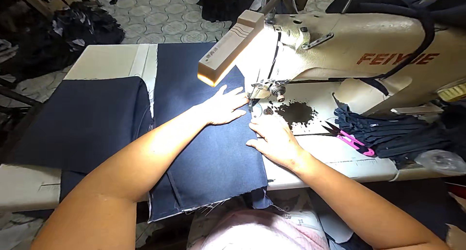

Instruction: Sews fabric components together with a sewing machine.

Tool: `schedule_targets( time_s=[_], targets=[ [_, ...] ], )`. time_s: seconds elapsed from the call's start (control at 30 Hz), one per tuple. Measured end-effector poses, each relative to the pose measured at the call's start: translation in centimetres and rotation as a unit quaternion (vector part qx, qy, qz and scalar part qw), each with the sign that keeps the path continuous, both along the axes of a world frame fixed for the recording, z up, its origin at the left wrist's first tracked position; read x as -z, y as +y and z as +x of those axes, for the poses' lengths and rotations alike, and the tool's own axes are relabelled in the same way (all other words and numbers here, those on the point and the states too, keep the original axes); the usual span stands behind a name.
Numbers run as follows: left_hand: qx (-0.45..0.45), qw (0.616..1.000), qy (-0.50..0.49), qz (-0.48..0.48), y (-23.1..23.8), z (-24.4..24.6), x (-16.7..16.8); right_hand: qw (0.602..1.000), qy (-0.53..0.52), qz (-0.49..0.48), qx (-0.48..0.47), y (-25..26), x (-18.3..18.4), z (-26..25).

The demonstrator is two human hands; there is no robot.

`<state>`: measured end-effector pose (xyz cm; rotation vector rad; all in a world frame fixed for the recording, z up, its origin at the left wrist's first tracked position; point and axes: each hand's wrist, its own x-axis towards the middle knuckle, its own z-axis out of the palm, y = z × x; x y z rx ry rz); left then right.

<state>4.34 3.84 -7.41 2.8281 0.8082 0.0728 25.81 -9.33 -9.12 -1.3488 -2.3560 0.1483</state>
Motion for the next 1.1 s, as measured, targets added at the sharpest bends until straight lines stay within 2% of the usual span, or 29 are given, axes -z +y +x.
schedule_targets(
  time_s=[0.57,0.93,1.0,1.1],
  targets=[
    [0.012,1.0,-0.02,-0.004,0.4,-0.2,-0.1,1.0,0.023,0.007,0.008,0.1,0.1,-0.3],
    [0.008,1.0,-0.003,-0.01,1.8,0.0,-0.4,0.999,0.001,-0.044,0.026,0.4,-0.2,-0.5],
    [-0.02,1.0,0.021,-0.001,1.2,0.0,-0.6,0.994,-0.028,-0.07,0.078,-0.2,-0.8,-0.5],
    [-0.096,0.995,0.034,-0.002,-1.9,0.2,-1.5,0.96,-0.086,-0.152,0.22,-2.0,-2.0,0.9]
  ],
)
